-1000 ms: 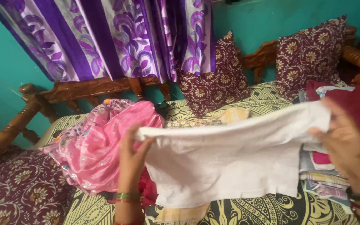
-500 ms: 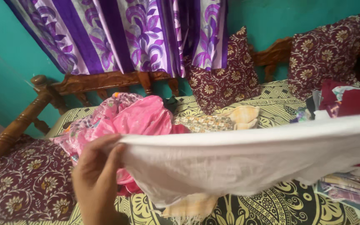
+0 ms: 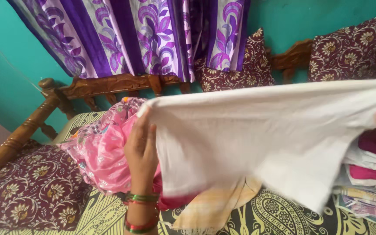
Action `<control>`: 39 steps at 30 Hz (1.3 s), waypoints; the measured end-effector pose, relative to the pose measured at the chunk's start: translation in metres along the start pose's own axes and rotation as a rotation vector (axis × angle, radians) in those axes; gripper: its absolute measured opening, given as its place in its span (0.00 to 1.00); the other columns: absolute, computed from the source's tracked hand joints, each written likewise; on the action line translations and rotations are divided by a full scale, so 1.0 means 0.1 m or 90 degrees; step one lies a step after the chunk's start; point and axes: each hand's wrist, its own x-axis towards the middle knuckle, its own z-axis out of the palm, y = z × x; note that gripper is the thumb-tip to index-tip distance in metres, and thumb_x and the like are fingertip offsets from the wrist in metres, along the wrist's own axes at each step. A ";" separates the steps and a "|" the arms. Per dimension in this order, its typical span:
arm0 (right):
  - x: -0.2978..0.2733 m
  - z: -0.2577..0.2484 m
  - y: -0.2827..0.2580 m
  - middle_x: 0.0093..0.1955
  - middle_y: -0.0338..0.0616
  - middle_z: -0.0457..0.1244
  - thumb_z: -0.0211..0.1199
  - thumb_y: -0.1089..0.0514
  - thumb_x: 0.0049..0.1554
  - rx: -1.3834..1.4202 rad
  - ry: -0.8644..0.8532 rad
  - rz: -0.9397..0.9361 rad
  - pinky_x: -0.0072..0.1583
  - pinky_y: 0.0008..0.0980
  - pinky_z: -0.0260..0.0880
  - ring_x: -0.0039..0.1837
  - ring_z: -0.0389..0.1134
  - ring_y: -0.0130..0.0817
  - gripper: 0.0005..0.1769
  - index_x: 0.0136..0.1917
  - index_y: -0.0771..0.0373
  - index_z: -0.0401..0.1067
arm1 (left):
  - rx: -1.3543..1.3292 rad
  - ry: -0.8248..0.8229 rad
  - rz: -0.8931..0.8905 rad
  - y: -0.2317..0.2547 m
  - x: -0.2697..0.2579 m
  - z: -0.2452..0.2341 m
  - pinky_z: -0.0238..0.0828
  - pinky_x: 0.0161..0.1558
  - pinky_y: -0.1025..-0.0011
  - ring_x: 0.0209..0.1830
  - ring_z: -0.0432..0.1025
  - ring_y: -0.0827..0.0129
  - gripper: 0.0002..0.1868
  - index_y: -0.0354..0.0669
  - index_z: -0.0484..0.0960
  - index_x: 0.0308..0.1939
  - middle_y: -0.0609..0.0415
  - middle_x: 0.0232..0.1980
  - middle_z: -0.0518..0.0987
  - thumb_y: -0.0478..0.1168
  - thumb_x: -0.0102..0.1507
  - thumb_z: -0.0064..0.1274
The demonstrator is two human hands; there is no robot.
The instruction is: The person picks up and folds various garments on a bed, including a red top and a white tank top, and places them onto a stack of already folded laundry.
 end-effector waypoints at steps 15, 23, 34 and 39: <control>-0.52 0.49 0.40 0.58 0.49 0.70 0.65 0.51 0.56 -0.010 -0.244 0.178 0.64 0.46 0.75 0.63 0.71 0.46 0.26 0.63 0.67 0.76 | -0.025 -0.784 -0.382 -1.21 -0.70 -0.59 0.76 0.54 0.72 0.49 0.81 0.72 0.12 0.42 0.89 0.45 0.56 0.48 0.88 0.38 0.60 0.56; 0.01 1.01 1.25 0.51 0.33 0.73 0.62 0.44 0.56 -0.563 -0.400 -0.003 0.57 0.30 0.78 0.54 0.75 0.27 0.22 0.63 0.47 0.76 | 0.341 -0.836 -0.557 -1.31 -1.09 -0.07 0.77 0.49 0.69 0.44 0.81 0.65 0.19 0.56 0.88 0.48 0.55 0.44 0.87 0.50 0.53 0.61; 0.13 1.37 1.55 0.51 0.58 0.70 0.69 0.41 0.56 -0.524 -0.380 0.065 0.59 0.49 0.72 0.57 0.72 0.56 0.26 0.60 0.60 0.72 | 0.539 -0.778 -0.506 -1.69 -1.36 0.18 0.70 0.62 0.55 0.63 0.73 0.53 0.35 0.54 0.76 0.62 0.48 0.62 0.78 0.56 0.52 0.63; 0.22 1.58 1.81 0.59 0.51 0.69 0.72 0.43 0.46 -0.552 -0.170 -0.327 0.62 0.39 0.69 0.62 0.70 0.48 0.33 0.61 0.59 0.71 | 0.449 -0.811 -0.429 -1.92 -1.39 0.16 0.74 0.58 0.60 0.57 0.76 0.55 0.32 0.49 0.79 0.58 0.47 0.57 0.81 0.45 0.49 0.66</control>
